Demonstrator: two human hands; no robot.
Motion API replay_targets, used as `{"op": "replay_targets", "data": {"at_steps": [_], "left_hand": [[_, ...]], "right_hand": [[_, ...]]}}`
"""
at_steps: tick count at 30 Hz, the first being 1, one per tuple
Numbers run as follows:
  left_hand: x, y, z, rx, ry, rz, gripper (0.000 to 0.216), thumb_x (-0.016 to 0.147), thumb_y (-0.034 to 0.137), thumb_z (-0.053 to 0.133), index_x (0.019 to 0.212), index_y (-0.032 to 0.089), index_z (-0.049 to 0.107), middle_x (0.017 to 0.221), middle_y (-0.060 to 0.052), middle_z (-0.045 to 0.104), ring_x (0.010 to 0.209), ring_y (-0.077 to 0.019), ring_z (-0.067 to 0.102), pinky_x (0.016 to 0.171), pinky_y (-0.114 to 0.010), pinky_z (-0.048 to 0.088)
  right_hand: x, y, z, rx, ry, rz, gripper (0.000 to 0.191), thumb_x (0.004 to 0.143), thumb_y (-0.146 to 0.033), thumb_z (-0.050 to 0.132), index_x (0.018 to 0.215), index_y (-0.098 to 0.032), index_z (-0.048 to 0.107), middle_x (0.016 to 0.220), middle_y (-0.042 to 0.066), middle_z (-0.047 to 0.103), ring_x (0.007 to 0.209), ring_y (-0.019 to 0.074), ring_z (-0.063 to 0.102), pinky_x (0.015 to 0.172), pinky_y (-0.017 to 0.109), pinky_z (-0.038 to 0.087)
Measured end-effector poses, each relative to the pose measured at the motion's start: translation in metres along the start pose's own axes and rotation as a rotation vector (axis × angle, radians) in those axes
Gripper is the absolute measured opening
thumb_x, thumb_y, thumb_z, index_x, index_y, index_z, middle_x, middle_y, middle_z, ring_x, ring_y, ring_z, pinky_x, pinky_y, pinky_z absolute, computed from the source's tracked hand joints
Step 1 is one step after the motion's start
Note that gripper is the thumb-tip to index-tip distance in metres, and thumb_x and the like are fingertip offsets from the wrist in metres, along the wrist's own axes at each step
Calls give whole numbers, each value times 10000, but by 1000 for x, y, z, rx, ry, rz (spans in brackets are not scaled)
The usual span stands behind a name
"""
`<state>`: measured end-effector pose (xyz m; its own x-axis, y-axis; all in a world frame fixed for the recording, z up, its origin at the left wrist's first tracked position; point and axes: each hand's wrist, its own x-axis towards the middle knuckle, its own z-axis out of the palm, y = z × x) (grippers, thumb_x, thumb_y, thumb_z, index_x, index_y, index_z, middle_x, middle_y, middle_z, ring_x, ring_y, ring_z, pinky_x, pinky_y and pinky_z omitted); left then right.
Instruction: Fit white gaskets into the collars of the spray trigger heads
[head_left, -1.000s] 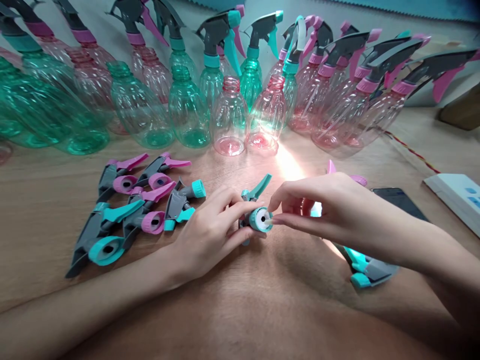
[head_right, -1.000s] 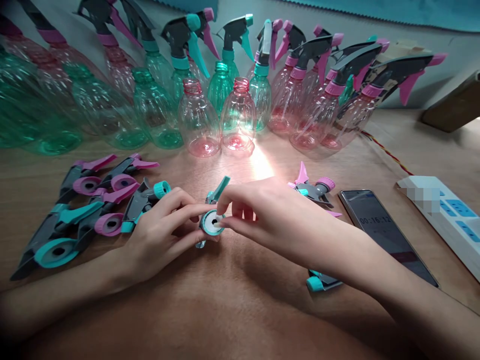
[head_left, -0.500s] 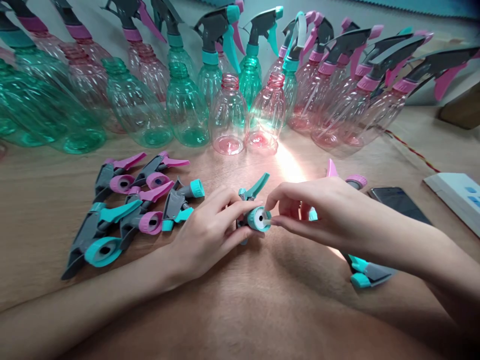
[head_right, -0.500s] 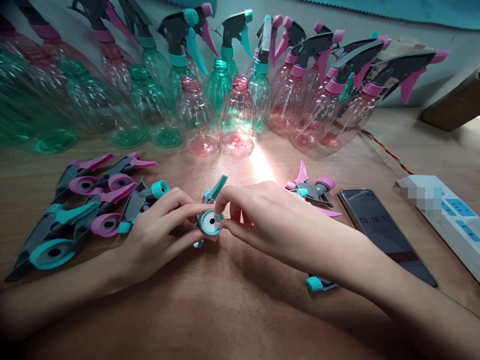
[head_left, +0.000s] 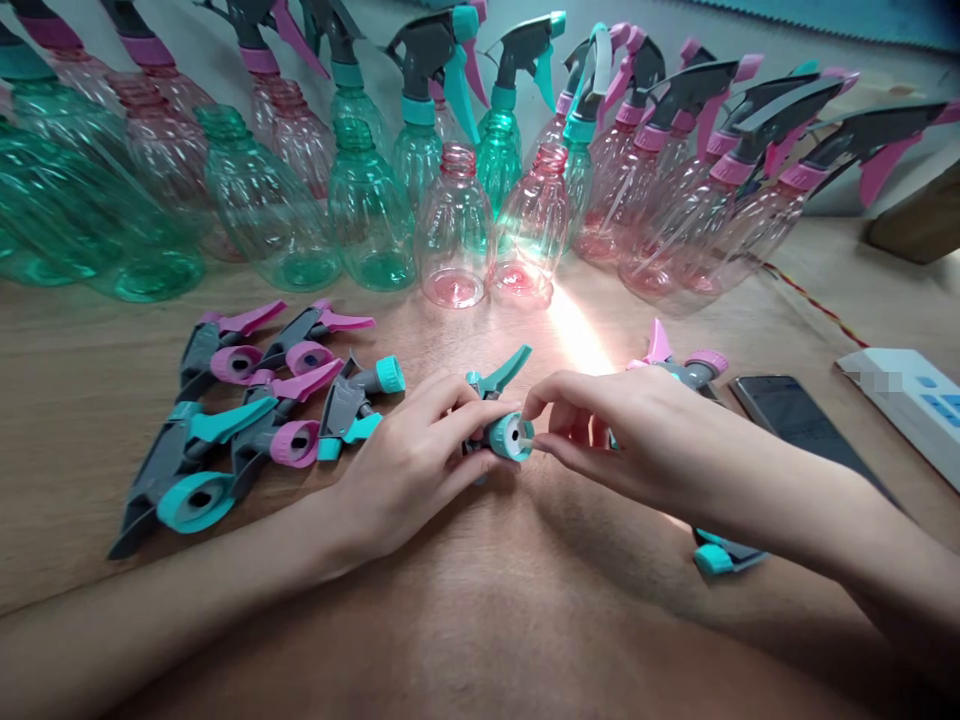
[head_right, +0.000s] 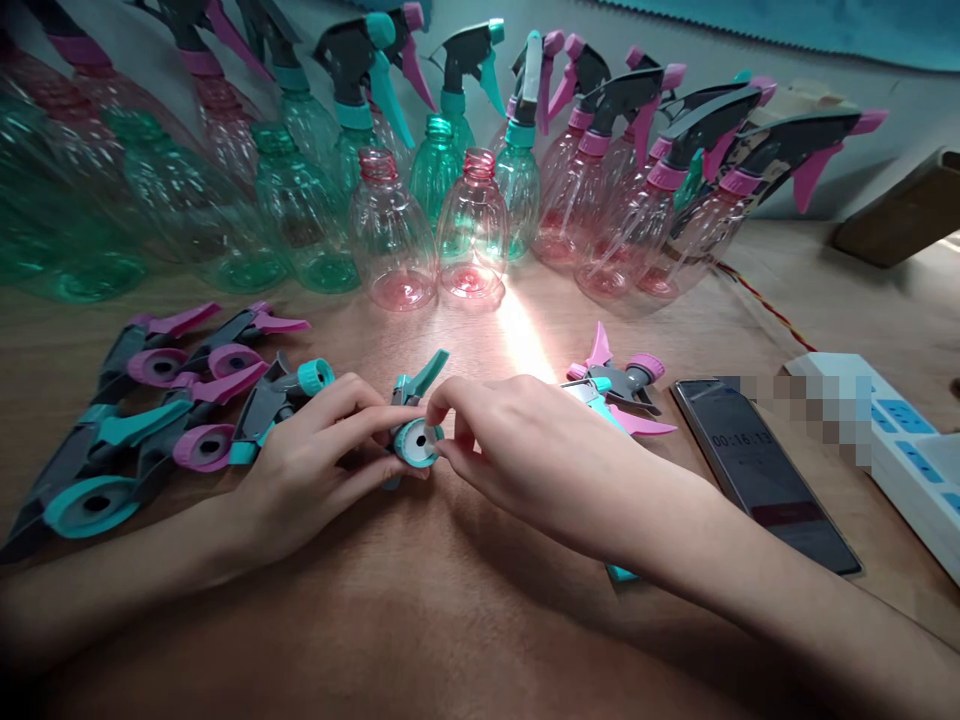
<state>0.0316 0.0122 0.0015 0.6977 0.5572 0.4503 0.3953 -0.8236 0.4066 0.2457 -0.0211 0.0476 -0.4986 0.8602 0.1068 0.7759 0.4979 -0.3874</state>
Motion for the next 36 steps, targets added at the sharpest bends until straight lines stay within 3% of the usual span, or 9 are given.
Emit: {"op": "replay_targets", "data": {"at_steps": [15,26,31,36], "left_hand": [[0,-4,1,-6,28,-36,245,883,155,540,1124,202,536,859,0,501,783,-135,534,711,-257,475],[0,-4,0,-16,38,-34,237,878,140,533,1108,195,542,856,-3,504,760,-129,526,675,-242,468],[1,-3,-1,-15,25,-57,196,875,135,535,1062,187,562,849,-2,508,754,-127,525,663,-235,464],[1,-3,-1,-23,37,-49,189,861,120,552,1043,166,574,840,1,504,763,-126,523,676,-234,463]], "right_hand": [[1,-7,14,-70,65,-19,124,857,-206,508,971,-201,556,648,-42,604,525,112,551,541,236,393],[3,-12,13,-100,106,-71,226,837,-149,499,1034,-138,609,644,9,641,538,155,597,511,255,382],[5,-14,14,-115,158,-164,280,825,-92,482,1076,-115,604,655,8,628,523,143,568,484,252,357],[6,-13,16,-135,185,-206,203,854,-99,452,963,-103,623,641,17,608,528,127,536,476,246,332]]}}
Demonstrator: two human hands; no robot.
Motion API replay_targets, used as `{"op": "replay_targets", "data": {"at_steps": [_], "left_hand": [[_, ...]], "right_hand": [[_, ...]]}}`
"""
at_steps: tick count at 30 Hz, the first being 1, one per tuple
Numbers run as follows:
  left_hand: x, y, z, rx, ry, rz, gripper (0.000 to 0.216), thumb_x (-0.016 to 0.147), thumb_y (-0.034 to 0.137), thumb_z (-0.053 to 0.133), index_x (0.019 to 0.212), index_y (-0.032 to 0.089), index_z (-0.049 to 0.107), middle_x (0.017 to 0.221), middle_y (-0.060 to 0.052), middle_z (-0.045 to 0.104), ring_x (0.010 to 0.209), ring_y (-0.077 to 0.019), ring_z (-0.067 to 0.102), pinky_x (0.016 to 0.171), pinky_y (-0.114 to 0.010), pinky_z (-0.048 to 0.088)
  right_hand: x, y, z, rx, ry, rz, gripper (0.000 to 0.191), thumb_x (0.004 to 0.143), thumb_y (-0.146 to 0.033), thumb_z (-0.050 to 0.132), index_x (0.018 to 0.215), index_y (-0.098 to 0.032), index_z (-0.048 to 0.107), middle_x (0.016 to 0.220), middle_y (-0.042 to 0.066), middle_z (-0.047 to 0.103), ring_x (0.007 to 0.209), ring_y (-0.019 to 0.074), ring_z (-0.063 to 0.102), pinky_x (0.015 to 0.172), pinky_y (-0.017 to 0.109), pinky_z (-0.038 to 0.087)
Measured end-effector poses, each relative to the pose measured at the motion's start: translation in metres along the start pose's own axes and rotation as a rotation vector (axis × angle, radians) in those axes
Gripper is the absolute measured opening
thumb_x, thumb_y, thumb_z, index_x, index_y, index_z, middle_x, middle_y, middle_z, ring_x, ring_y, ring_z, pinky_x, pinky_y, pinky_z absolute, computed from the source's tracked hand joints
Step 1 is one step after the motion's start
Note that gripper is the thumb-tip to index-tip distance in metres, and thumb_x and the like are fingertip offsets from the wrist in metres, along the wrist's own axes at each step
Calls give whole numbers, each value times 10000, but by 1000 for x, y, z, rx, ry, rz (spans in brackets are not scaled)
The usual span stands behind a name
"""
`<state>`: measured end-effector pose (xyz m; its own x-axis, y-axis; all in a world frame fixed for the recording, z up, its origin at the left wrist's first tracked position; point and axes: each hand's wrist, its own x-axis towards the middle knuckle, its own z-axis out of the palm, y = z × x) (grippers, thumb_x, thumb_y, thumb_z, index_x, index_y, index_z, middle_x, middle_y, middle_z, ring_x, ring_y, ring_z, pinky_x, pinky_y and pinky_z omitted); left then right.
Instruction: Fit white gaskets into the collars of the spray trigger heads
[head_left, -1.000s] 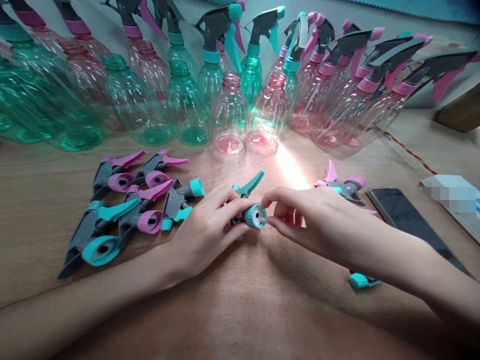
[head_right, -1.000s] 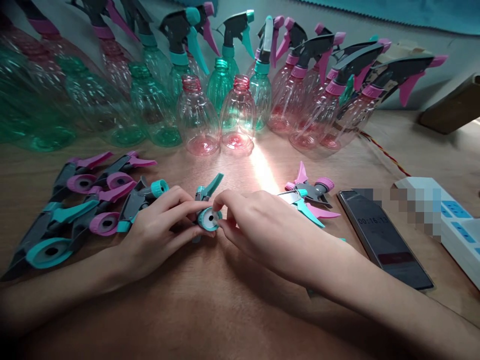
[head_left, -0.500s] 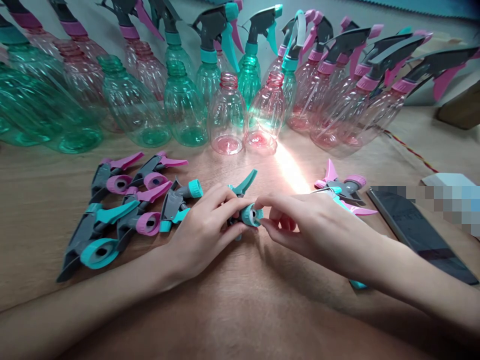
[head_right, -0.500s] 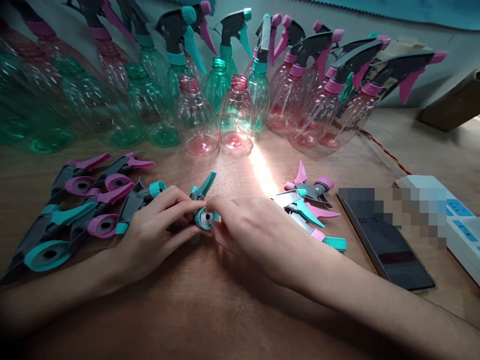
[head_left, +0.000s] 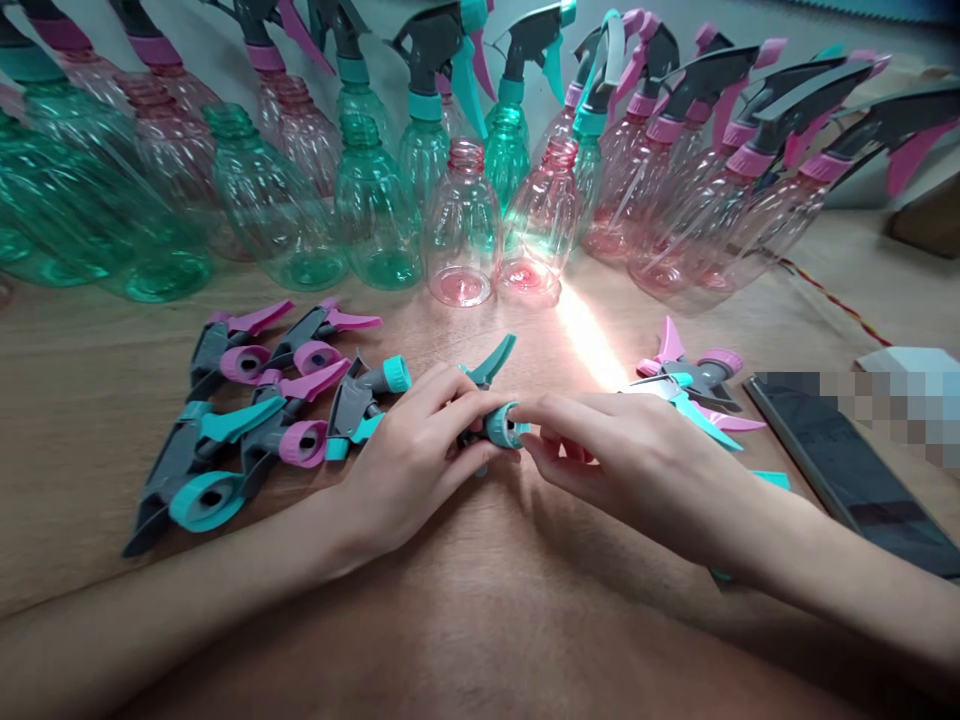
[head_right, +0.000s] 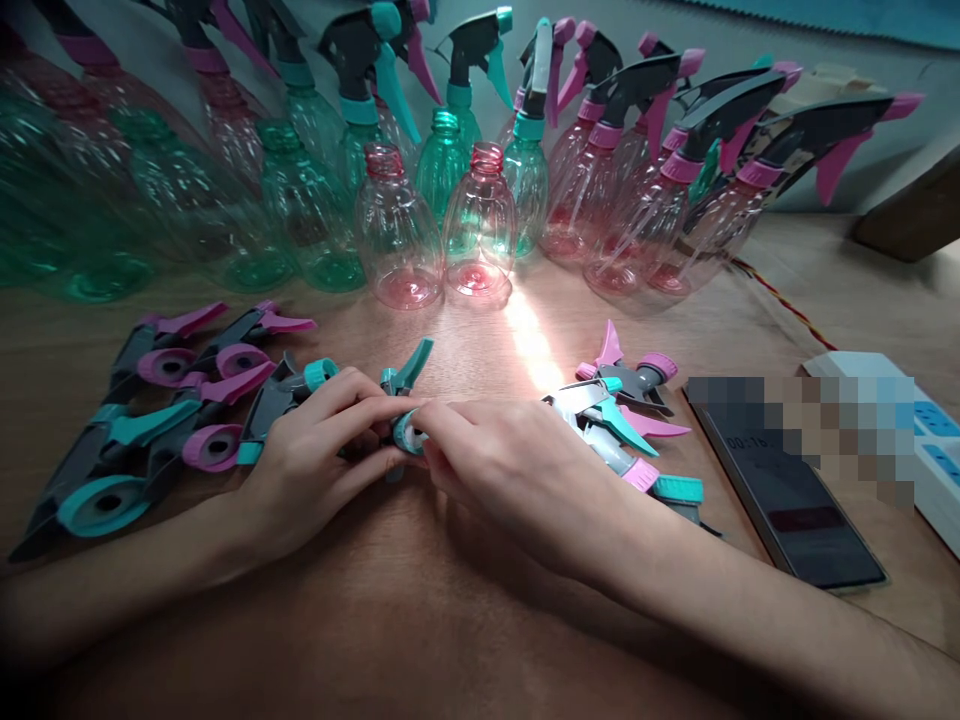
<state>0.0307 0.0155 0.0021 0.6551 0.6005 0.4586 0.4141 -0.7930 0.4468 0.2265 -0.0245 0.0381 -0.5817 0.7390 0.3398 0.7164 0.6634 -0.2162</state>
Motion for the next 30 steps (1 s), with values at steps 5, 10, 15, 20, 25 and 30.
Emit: {"op": "replay_targets", "data": {"at_steps": [5,10,15,20,25,30], "left_hand": [[-1,1,1,-4,-13,11,225,862,119,549,1078,175,572,854,-1,512,795,-135,540,696,-242,472],[-1,2,0,-16,-32,-18,217,866,135,548,1077,182,570,875,-4,528,796,-135,559,699,-244,480],[-1,1,0,-13,-15,14,191,882,188,547,1073,185,559,845,0,523,774,-135,558,694,-248,476],[0,2,0,5,-35,1,235,871,162,554,1104,191,562,867,-1,526,777,-130,556,687,-241,470],[-1,2,1,15,-48,8,291,848,113,576,1125,201,557,863,8,508,778,-124,534,695,-235,456],[-1,0,1,7,-38,0,269,863,124,555,1118,210,549,853,7,498,772,-126,533,690,-236,461]], "right_hand": [[0,-2,5,18,50,16,143,858,-123,477,843,-115,619,606,0,603,477,90,497,453,213,332],[0,-1,4,-8,37,65,118,862,-195,530,879,-130,626,599,-9,619,477,97,532,469,222,347],[-2,3,-1,-50,-2,109,148,888,-289,517,921,-168,597,624,-21,622,482,98,528,490,232,344],[-4,4,-6,-78,-90,148,123,879,-287,512,936,-194,569,614,-33,606,476,117,535,481,240,317],[-7,5,-7,-88,-162,142,146,883,-256,483,1005,-203,542,636,-31,618,516,142,573,485,249,296],[-8,7,-4,-77,-151,84,169,905,-241,452,1038,-175,534,657,-13,635,531,143,582,478,251,278]]}}
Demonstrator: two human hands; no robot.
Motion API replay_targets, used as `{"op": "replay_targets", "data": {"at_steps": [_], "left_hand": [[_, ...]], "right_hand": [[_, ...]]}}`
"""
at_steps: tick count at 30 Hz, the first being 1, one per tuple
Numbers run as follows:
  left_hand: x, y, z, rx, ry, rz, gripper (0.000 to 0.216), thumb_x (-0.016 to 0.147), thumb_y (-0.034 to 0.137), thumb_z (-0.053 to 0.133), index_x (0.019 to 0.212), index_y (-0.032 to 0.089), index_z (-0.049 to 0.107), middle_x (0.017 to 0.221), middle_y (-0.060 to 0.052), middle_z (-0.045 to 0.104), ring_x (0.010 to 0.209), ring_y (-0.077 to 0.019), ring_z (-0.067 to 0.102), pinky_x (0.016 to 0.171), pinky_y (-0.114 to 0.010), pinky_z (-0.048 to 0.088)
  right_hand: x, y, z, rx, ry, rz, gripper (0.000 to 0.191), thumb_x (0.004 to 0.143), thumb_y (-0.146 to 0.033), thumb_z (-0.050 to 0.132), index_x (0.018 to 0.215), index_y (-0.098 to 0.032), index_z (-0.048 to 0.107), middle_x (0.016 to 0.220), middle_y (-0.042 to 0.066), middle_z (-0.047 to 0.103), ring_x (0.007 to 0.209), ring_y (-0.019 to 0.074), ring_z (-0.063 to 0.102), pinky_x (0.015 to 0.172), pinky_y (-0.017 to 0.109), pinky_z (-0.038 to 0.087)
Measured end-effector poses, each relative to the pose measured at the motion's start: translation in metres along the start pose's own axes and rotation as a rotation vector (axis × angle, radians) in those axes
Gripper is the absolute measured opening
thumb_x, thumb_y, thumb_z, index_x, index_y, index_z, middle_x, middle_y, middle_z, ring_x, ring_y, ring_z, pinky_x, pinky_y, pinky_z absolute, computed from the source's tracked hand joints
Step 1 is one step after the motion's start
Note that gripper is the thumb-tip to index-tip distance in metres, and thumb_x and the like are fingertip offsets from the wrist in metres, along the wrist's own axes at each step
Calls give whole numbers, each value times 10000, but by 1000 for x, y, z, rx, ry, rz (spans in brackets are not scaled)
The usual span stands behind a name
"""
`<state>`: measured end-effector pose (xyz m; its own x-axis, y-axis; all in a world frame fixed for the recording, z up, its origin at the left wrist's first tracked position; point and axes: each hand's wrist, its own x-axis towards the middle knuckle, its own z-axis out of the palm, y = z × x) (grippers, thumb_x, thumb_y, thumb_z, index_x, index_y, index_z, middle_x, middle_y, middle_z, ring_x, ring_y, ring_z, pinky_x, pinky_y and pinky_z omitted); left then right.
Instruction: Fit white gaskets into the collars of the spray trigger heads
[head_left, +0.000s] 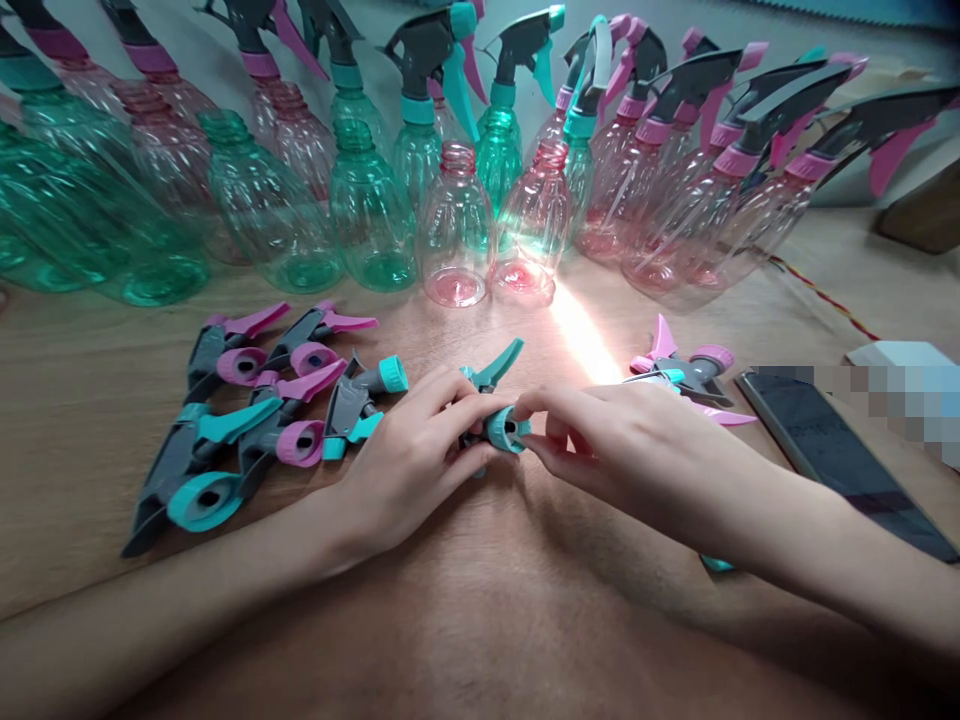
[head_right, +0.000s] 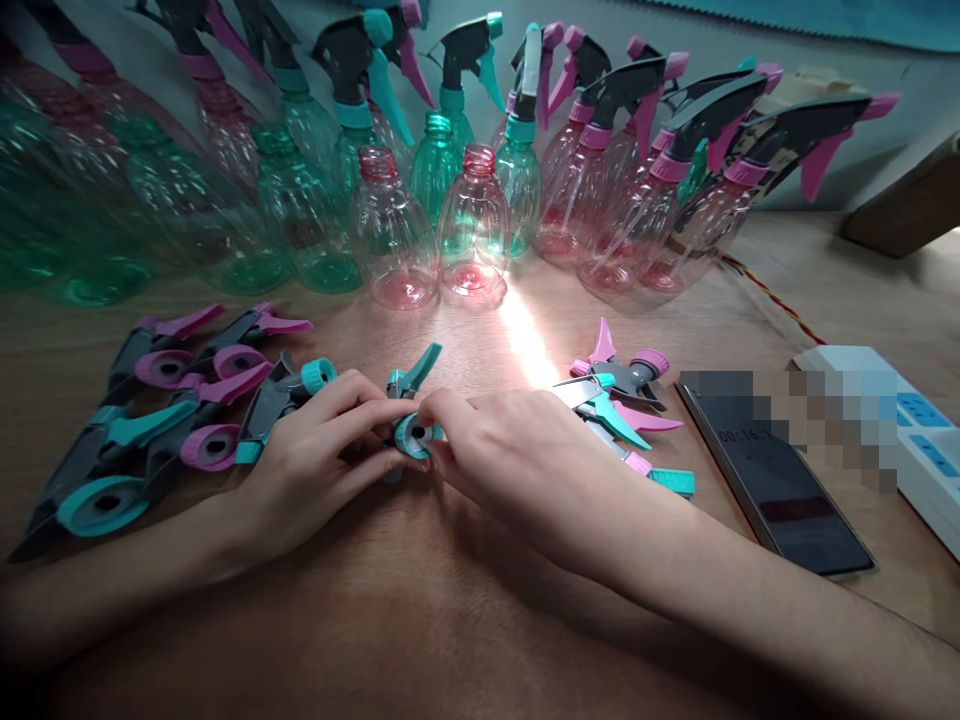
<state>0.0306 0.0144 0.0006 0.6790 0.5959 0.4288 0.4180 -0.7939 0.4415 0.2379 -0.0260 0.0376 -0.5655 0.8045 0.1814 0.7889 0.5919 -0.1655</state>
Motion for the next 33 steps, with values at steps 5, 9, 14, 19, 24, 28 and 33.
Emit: {"op": "replay_targets", "data": {"at_steps": [5,9,14,19,24,28,33], "left_hand": [[0,0,0,-16,6,-7,248,873,140,529,1110,207,556,855,-2,512,779,-135,550,674,-240,476],[1,1,-1,-22,15,-25,237,858,113,541,1080,190,565,859,0,508,770,-127,550,674,-235,475],[0,1,0,-10,52,-22,253,846,89,547,1085,173,563,862,3,496,715,-104,532,659,-221,468],[-1,5,1,-18,109,21,237,864,164,565,1102,165,564,854,-2,493,694,-104,519,643,-225,466],[-5,11,-4,71,178,58,252,845,250,613,1082,168,584,909,-29,484,768,-131,512,667,-250,476],[-13,14,-19,183,206,44,255,821,255,644,1066,196,607,1012,-59,503,941,-185,520,769,-313,491],[-30,3,-57,407,313,15,277,813,300,664,1062,190,617,1003,-60,561,971,-207,550,834,-359,497]], "right_hand": [[2,-3,-1,23,40,-23,212,905,-228,471,1086,-153,555,659,-10,640,529,136,581,480,249,297],[4,-6,0,-1,81,-11,202,886,-220,520,1056,-137,590,645,-9,645,522,140,592,475,250,307],[5,-9,4,-73,134,39,224,893,-308,524,1005,-139,620,598,-9,632,480,146,579,446,253,292],[1,-14,3,-132,170,76,215,900,-338,497,951,-163,611,572,-16,609,459,146,567,443,250,300],[-3,-18,-4,-133,224,60,156,875,-325,545,932,-185,580,537,-48,565,436,122,548,427,236,299],[-5,-22,-11,-47,215,-8,165,878,-327,549,987,-204,559,576,-66,582,443,93,539,426,223,319],[-6,-25,-15,32,170,-26,188,864,-323,564,1019,-218,553,604,-70,600,460,86,545,453,216,362]]}}
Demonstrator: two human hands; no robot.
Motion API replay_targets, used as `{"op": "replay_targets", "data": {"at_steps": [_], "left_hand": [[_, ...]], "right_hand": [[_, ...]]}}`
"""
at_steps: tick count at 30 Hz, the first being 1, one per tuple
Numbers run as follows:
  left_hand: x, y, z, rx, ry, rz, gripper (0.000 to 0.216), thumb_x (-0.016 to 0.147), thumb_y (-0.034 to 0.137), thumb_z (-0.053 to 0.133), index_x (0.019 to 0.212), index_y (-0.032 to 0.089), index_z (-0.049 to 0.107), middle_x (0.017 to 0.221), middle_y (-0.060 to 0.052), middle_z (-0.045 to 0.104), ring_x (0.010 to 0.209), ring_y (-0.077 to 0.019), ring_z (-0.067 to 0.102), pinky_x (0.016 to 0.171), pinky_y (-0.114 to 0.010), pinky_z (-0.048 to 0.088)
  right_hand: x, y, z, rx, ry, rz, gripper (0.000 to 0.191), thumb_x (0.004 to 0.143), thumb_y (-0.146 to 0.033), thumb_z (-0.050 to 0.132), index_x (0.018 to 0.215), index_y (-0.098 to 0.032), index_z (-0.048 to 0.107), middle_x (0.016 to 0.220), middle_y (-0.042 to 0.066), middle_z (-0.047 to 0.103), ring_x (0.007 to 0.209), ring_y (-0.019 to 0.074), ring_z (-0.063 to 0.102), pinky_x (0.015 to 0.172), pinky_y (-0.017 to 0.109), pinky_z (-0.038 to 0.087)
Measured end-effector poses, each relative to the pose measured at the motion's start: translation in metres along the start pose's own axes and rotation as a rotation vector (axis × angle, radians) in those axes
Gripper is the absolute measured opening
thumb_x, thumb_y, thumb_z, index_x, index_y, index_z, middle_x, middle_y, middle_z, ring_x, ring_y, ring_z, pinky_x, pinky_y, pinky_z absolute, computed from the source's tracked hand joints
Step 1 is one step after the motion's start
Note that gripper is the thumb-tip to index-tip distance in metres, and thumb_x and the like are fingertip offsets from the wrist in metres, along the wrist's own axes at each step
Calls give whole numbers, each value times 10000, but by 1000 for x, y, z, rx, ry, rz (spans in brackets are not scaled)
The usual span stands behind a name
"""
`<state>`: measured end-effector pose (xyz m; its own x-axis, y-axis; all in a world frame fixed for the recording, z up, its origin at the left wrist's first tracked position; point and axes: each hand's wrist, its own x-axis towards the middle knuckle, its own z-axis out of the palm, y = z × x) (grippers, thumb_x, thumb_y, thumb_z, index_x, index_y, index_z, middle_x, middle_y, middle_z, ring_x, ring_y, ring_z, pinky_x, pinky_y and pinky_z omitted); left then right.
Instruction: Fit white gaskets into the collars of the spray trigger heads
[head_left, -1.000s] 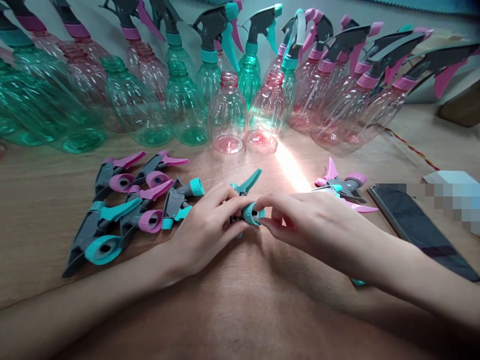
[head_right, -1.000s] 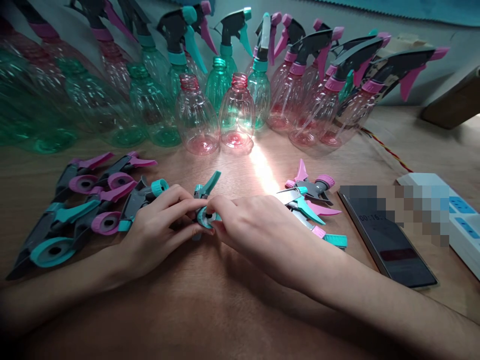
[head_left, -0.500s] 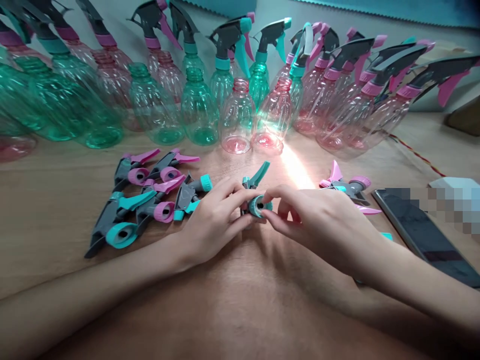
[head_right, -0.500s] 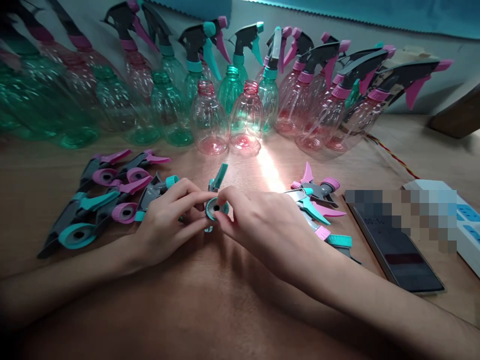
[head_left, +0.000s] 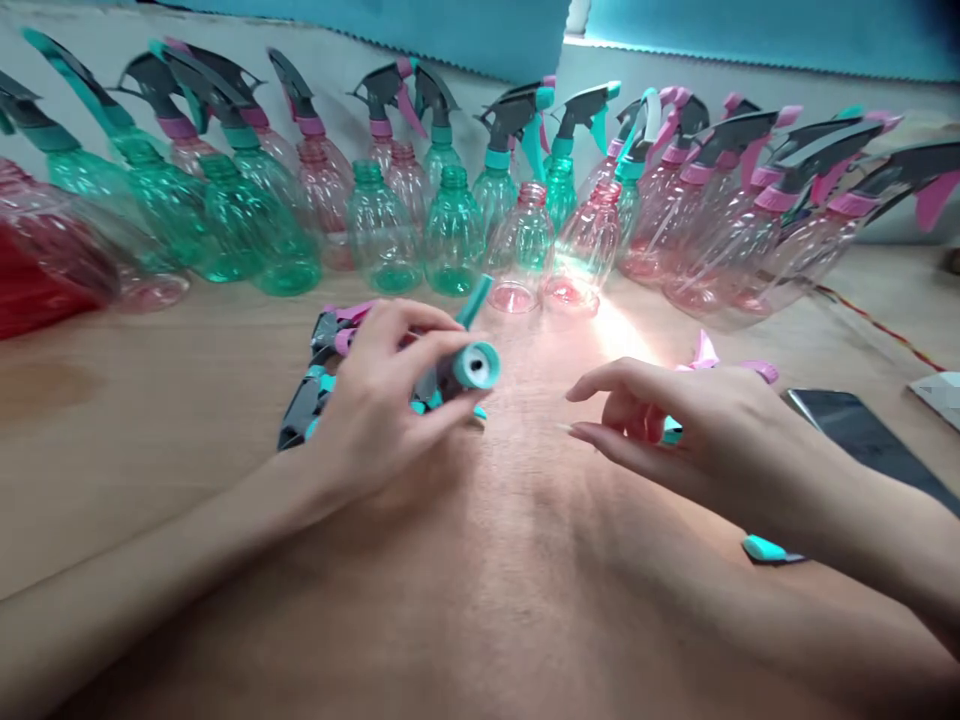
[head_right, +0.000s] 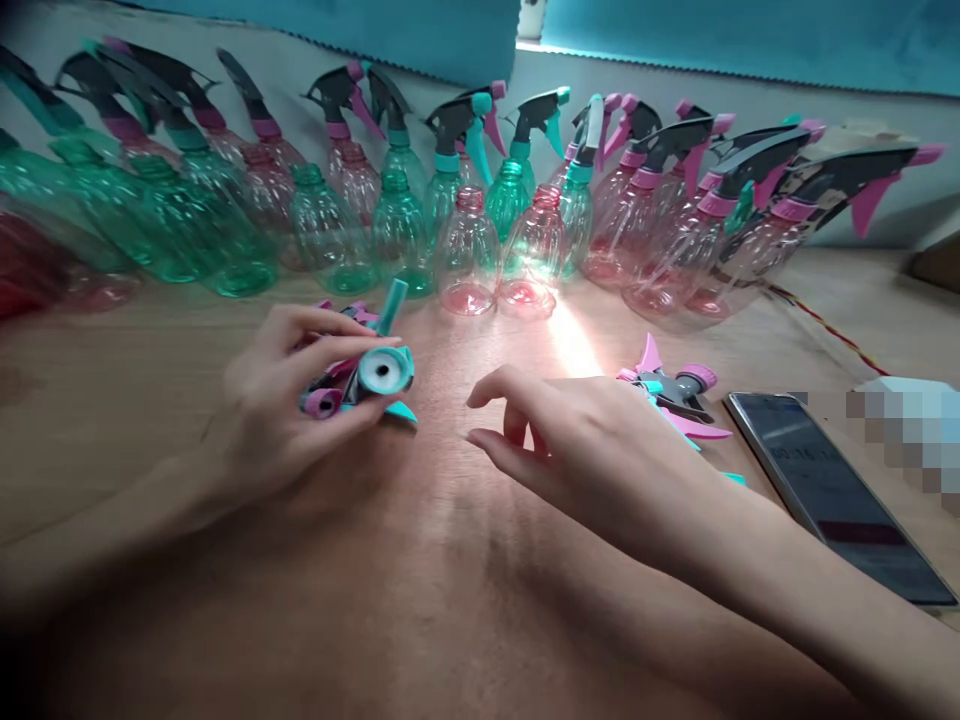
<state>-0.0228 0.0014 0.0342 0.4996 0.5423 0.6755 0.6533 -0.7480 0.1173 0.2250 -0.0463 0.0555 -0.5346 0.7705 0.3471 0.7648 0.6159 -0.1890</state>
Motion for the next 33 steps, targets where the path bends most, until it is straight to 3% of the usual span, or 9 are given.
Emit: {"op": "replay_targets", "data": {"at_steps": [4,9,14,17,23,27,33], "left_hand": [[-10,-37,-19,169,-82,-43,329,856,365,577,1173,277,562,1046,-65,567,977,-241,547,842,-411,488],[-20,-56,-25,118,-267,34,350,897,389,437,1180,229,568,1147,-89,544,1098,-300,513,906,-473,466],[-14,-30,-24,32,-245,23,320,906,347,461,1192,242,559,1142,-76,555,1059,-261,530,919,-447,465],[-8,-12,-16,-31,-269,17,279,901,303,488,1148,213,583,1132,-89,563,1055,-252,527,875,-421,485],[3,17,12,-185,-379,24,229,903,249,492,1077,157,609,1069,-84,579,1000,-220,547,852,-386,484],[5,32,28,-266,-433,60,216,914,264,507,1087,168,594,1083,-72,567,1016,-201,544,871,-356,478],[8,46,51,-358,-451,80,193,904,226,520,1067,158,599,1077,-84,569,1012,-198,547,850,-344,491]], "right_hand": [[-1,-1,1,18,-91,52,190,855,-310,564,1023,-221,557,645,-49,635,504,104,567,466,224,369],[-11,11,-3,14,-195,120,236,876,-415,513,1016,-236,577,698,-11,650,590,147,606,498,257,408],[-38,46,-15,-66,-217,219,312,852,-528,490,970,-264,607,911,38,682,752,213,654,614,346,494],[-56,65,-23,-152,-188,335,415,822,-597,483,1051,-272,604,1086,88,640,928,285,637,702,409,525],[-79,78,-13,-206,-180,420,711,789,-641,492,1350,-208,431,1402,178,413,1291,402,365,991,512,400],[-82,80,9,-223,-148,500,804,795,-669,444,1410,-158,361,1458,189,341,1344,404,272,1051,545,306],[-77,75,28,-163,-40,460,807,771,-679,484,1379,-159,385,1398,162,451,1282,353,399,1026,512,351]]}}
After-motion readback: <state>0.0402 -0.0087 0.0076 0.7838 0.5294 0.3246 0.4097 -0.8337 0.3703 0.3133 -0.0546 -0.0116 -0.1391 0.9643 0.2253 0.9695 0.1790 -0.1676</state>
